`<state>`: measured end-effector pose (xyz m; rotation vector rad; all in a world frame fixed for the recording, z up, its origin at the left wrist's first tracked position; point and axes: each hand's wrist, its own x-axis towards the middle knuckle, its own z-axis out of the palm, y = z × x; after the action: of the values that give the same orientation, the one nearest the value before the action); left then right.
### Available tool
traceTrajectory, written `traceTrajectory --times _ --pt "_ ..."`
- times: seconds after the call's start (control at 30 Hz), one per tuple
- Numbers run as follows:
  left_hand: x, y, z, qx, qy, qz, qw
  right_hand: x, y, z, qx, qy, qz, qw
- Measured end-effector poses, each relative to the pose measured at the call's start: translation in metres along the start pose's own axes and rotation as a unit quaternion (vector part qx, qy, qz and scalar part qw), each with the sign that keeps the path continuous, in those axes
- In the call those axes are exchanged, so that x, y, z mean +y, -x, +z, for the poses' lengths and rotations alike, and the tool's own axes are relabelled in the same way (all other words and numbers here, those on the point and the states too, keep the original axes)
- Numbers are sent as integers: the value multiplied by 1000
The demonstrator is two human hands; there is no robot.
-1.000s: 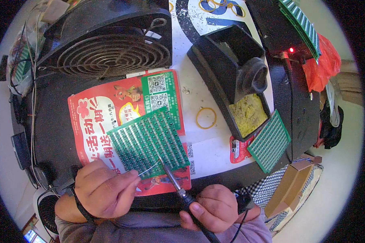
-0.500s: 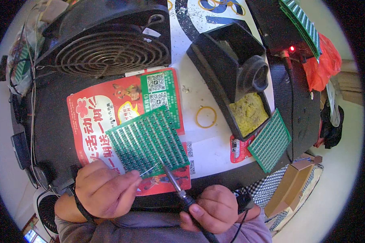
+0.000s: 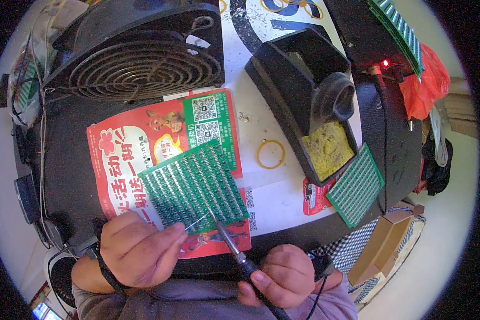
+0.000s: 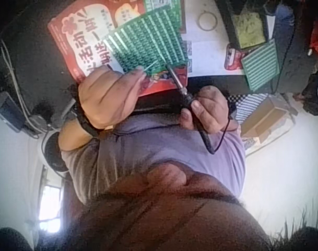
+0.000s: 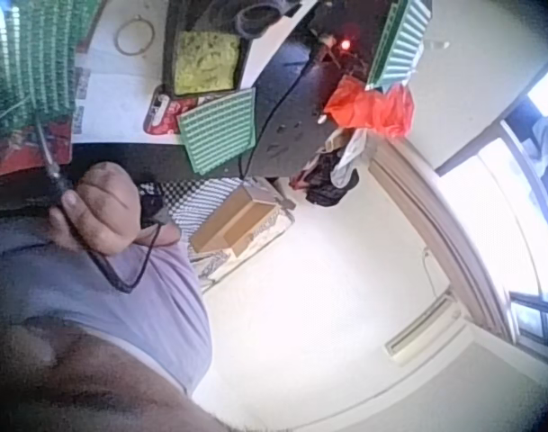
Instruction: The person is soldering electronic components onto a green circuit board using a soldering iron and solder wire.
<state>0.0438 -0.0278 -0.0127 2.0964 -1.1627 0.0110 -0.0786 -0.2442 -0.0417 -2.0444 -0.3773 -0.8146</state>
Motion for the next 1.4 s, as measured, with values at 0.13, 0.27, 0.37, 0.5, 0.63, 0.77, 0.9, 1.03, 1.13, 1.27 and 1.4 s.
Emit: traceTrajectory --times 0.13,0.27,0.37,0.5,0.63,0.77,0.9,1.03,1.13,1.27,1.4 --pt "1 1 -3 -4 -8 -2 1000 1 -3 2 -6 -12 -1 1000" --pt "-1 0 1 -2 8 4 1000 -1 1 -2 -5 6 -7 1000" --pt "0 0 1 -4 6 2 1000 0 0 0 -7 -1 3 1000" --pt "1 -2 0 0 8 1 1000 0 4 -1 3 -4 -3 1000" --pt "5 -1 1 13 24 -39 999 1 0 -3 -17 -4 -2 1000" --pt "5 -2 1 51 48 -65 995 1 -1 0 -12 -4 -2 1000" --pt "-2 -8 -13 45 71 -98 992 1 -2 -1 -23 3 -3 1000" --pt "7 -12 -27 -8 103 -228 968 2 -1 -2 -2 -13 -10 1000" --pt "5 -7 -24 31 56 -132 989 1 2 -1 24 -5 -8 1000" --pt "1 -3 -15 92 71 -45 992 0 4 1 26 6 -1 1000" --pt "2 -3 -9 53 61 -29 996 0 3 -6 5 -13 5 1000"
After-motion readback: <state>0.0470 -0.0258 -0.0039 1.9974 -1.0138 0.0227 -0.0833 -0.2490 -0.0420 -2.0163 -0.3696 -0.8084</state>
